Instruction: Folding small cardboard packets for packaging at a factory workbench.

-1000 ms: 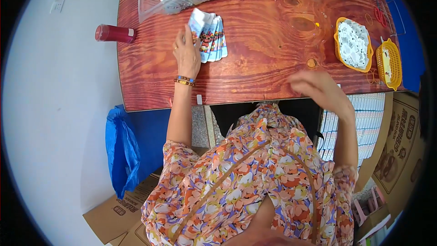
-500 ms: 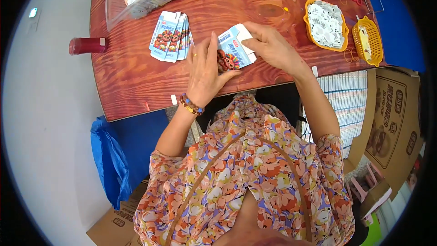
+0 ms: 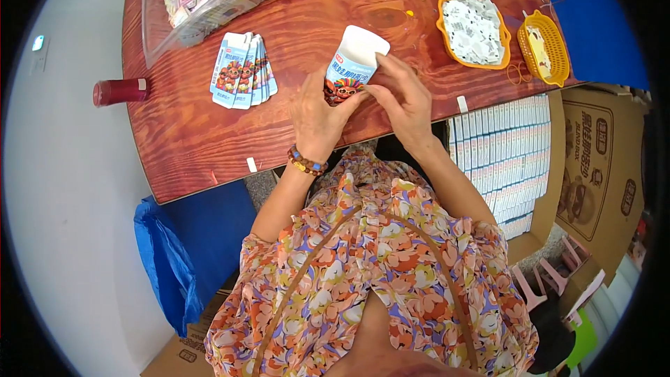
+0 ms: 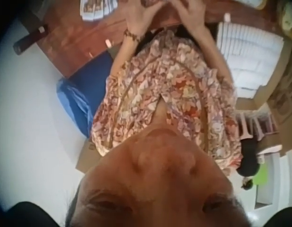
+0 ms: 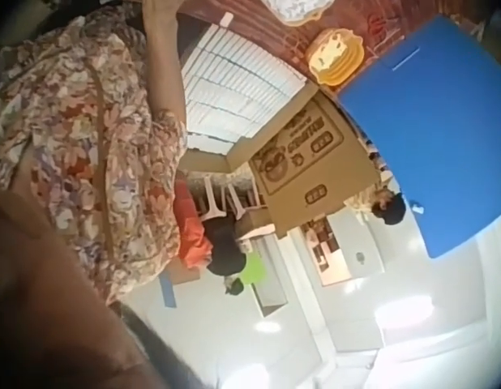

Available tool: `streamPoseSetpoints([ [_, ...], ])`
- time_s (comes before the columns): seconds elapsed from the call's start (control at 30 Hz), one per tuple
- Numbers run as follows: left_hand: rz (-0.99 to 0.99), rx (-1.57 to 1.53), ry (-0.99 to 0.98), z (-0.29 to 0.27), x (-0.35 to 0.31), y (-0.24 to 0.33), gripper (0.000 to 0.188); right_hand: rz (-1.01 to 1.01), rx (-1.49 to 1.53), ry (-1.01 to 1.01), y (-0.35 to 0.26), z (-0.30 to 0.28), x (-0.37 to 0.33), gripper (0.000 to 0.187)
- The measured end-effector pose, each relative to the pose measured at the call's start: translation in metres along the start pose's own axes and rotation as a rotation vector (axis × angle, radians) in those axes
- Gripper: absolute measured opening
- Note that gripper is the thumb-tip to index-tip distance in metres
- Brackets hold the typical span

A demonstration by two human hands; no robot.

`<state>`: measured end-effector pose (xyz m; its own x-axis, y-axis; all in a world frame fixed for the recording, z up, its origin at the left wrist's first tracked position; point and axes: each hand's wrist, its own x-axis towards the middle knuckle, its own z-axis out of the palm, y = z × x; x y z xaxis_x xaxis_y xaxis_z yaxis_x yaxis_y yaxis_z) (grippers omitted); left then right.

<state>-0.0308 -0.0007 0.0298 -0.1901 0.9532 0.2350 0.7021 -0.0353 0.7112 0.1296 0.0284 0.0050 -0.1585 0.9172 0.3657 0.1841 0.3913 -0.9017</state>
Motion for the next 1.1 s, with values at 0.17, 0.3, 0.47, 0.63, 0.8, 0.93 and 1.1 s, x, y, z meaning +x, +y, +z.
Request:
streamPoseSetpoints([
  [0.17, -0.049, -0.093, -0.047, 0.009, -0.002, 0.003, 0.051, 0.004, 0.075, 0.023, 0.013, -0.003, 0.004, 0.032],
  [0.3, -0.108, -0.235, -0.171, 0.002, 0.0, 0.0, 0.046, 0.096, 0.191, -0.129, 0.016, -0.023, 0.014, 0.023],
  [0.47, -0.132, -0.43, -0.252, 0.0, -0.001, 0.005, 0.053, 0.138, 0.149, -0.252, 0.012, -0.039, 0.029, 0.017],
  [0.63, -0.076, -0.611, -0.225, 0.003, -0.005, 0.004, 0.069, -0.063, 0.111, -0.327, 0.026, -0.034, 0.042, 0.017],
  [0.8, -0.072, -0.565, -0.337, -0.001, 0.003, -0.008, 0.062, -0.055, 0.106, -0.344, 0.026, -0.042, 0.042, 0.014],
  [0.93, -0.152, -0.724, -0.365, 0.002, -0.001, -0.005, 0.056, 0.059, 0.073, -0.37, 0.017, -0.04, 0.038, 0.02],
  [1.1, -0.317, -0.937, -0.468, 0.002, 0.0, 0.013, 0.054, 0.266, 0.385, -0.333, -0.004, -0.061, 0.036, 0.041],
])
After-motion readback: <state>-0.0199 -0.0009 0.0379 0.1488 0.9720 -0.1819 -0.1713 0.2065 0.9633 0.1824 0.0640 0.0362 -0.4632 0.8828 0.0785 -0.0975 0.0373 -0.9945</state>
